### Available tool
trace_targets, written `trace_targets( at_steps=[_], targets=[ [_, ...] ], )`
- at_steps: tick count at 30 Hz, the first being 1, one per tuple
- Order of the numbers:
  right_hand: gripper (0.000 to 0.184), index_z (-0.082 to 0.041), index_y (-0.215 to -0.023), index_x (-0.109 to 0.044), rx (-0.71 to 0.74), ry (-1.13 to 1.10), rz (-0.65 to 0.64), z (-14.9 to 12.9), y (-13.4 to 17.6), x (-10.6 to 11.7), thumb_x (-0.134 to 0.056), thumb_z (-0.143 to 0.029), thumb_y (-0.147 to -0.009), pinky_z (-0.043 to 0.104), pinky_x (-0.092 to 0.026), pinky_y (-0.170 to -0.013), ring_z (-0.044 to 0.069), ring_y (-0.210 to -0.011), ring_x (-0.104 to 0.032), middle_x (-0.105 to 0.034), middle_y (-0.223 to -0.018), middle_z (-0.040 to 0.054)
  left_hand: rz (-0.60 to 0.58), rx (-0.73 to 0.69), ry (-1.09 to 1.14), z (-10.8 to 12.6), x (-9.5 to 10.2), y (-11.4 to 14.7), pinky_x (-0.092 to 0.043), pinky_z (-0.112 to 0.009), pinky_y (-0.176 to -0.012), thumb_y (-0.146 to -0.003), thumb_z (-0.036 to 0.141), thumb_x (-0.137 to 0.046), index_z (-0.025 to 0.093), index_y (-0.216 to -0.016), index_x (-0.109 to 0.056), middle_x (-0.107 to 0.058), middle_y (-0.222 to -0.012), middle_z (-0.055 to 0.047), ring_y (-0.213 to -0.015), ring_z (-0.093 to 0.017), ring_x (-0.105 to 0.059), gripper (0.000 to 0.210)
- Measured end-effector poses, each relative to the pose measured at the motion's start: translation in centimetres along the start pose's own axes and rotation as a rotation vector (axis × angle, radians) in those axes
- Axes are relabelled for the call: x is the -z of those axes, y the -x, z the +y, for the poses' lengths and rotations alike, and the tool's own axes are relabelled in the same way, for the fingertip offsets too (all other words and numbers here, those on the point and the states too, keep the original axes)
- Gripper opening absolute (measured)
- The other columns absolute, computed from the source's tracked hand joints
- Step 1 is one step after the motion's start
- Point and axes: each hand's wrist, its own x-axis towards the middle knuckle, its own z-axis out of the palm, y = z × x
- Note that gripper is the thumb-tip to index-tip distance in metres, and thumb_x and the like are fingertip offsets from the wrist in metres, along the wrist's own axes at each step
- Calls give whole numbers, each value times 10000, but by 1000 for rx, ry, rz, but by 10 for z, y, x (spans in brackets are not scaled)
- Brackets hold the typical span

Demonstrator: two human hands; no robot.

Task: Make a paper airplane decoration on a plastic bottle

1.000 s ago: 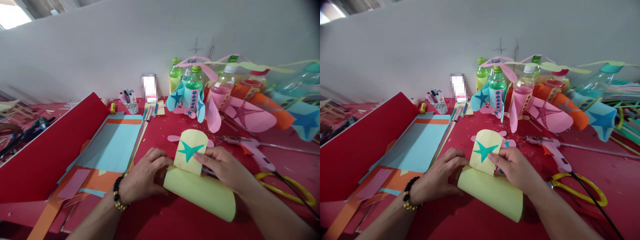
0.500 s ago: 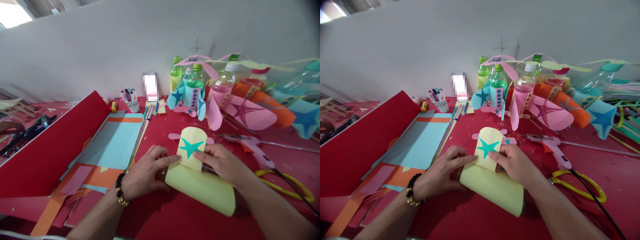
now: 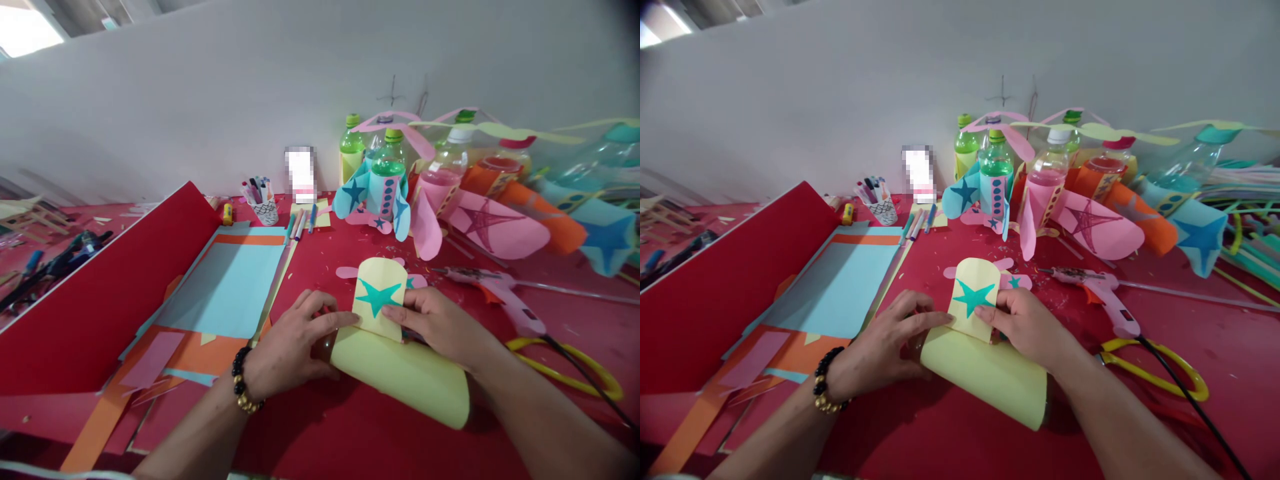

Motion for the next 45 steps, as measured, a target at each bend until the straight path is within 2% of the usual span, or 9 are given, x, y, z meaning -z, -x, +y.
trace_targets(
  at_steps=[4, 8, 13, 14, 18, 21, 28, 36, 45],
  targets=[
    [382, -172, -776, -679, 5, 60, -3, -1, -1, -1, -612, -547, -813, 229, -409, -499, 118, -556, -547, -621, -652, 1, 3, -1, -6, 1, 0, 0, -466, -380, -885, -726, 355, -788, 351, -1323, -468, -453, -1221, -65, -1098, -246, -452, 678],
    [358, -188, -861, -674, 64, 150, 22, 1, -2, 0, -583, -534, -836, 252, -438, -514, 143, -589, -587, -662, -742, 18, 4, 4, -5, 2, -1, 0, -473, -372, -878, -708, 329, -803, 351, -1314, -466, -454, -1216, -56, -1096, -241, -456, 694],
    [215, -213, -966, -636, 345, 414, 508, -1, 5, 6, -631, -384, -835, 286, -491, -635, 175, -741, -619, -675, -911, 44, 21, 40, -7, 3, 0, -1, -483, -368, -868, -693, 332, -813, 353, -1319, -464, -450, -1214, -52, -1083, -236, -475, 717],
    [178, -214, -965, -646, 432, 455, 548, -3, 8, 7, -620, -349, -851, 291, -497, -676, 177, -783, -619, -674, -938, 49, 27, 48, -8, 3, -1, -1, -484, -369, -870, -697, 329, -810, 350, -1317, -467, -448, -1216, -53, -1084, -237, -477, 708],
    [169, -232, -955, -703, 689, 554, 326, -11, 16, 8, -538, -240, -917, 300, -485, -849, 182, -976, -608, -690, -997, 42, 59, 61, -10, 1, -2, -1, -483, -372, -883, -697, 265, -794, 324, -1305, -484, -450, -1224, -60, -1099, -240, -477, 685],
    [202, -230, -984, -717, 698, 614, 199, -12, 16, 6, -525, -208, -925, 304, -477, -845, 180, -979, -595, -705, -968, 35, 67, 71, -3, 0, -3, -1, -484, -370, -888, -687, 250, -792, 319, -1306, -483, -458, -1220, -57, -1106, -239, -474, 695],
    [211, -225, -954, -728, 654, 662, 43, -10, 15, 6, -518, -225, -932, 325, -453, -792, 175, -907, -574, -695, -971, 42, 69, 92, 25, 0, -4, 0, -486, -356, -885, -646, 253, -820, 319, -1283, -500, -461, -1209, -40, -1091, -224, -486, 716],
    [256, -210, -826, -711, 641, 708, -48, -11, 16, 6, -493, -256, -953, 334, -415, -741, 190, -881, -536, -663, -936, 58, 73, 96, 31, -1, -5, -1, -484, -357, -884, -622, 295, -845, 328, -1261, -507, -460, -1204, -28, -1089, -224, -494, 724],
    [238, -254, -1095, -706, 664, 781, -75, -11, 20, 8, -561, -341, -927, 342, -407, -765, 200, -912, -527, -662, -984, 51, 72, 83, 14, 1, -6, 0, -479, -351, -878, -601, 269, -854, 308, -1226, -515, -463, -1201, -29, -1080, -223, -500, 712]
  ],
)
